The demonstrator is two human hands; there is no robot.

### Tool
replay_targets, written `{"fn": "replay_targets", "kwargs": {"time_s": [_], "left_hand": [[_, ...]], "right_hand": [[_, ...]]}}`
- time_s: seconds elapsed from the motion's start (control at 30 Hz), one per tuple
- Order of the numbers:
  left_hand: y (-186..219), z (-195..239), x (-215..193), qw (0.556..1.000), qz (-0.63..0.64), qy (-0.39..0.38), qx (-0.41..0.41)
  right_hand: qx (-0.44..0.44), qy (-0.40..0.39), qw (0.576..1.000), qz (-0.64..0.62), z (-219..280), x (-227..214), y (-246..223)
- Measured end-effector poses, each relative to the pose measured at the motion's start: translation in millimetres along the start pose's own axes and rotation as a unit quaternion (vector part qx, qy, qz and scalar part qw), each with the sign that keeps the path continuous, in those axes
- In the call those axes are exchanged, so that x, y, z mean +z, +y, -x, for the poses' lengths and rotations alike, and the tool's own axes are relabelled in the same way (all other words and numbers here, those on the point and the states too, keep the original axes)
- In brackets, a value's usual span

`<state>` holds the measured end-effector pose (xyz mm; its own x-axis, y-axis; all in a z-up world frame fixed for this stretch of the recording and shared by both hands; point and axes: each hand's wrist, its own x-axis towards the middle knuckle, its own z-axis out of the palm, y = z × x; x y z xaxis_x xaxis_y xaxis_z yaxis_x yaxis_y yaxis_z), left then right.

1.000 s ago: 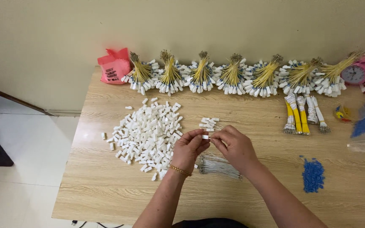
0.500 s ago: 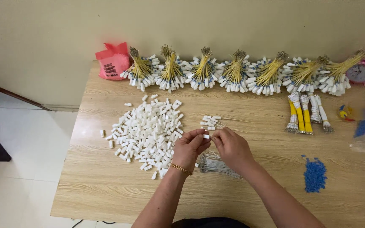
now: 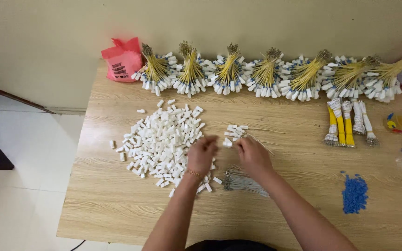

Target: Assembling small white insulators onto thin metal wires at a workbench.

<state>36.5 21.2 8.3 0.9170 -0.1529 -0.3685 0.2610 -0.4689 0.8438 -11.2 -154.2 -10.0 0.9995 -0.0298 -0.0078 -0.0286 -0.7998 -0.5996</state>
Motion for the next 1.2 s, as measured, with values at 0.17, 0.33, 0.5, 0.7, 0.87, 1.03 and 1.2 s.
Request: {"fn": "replay_targets", "kwargs": {"time_s": [0.17,0.33,0.5,0.7,0.87,1.03,1.2], "left_hand": [[-59,-66,-16,0.925,-0.32,0.167,0.116],[-56,-89,-10,0.847,-0.474,0.17,0.169],[-47,-103,5,0.836,-0.508,0.135,0.157],[-50,-107,11,0.847,-0.501,0.135,0.121],[-42,-94,6,0.85,-0.489,0.141,0.139],[-45,-67,15,0.871,-0.422,0.182,0.176],[-45,-27,16,0.936,-0.213,0.178,0.217]], "right_hand": [[-0.014,0.039,0.996,0.081,-25,20,34],[0.017,0.031,0.989,0.146,-33,31,49],[0.032,-0.035,0.995,0.084,-15,19,36],[0.054,-0.191,0.963,0.181,24,16,28],[0.052,-0.22,0.956,0.186,30,23,31],[0.04,-0.205,0.964,0.163,43,41,25],[-0.063,-0.217,0.961,0.16,53,44,27]]}}
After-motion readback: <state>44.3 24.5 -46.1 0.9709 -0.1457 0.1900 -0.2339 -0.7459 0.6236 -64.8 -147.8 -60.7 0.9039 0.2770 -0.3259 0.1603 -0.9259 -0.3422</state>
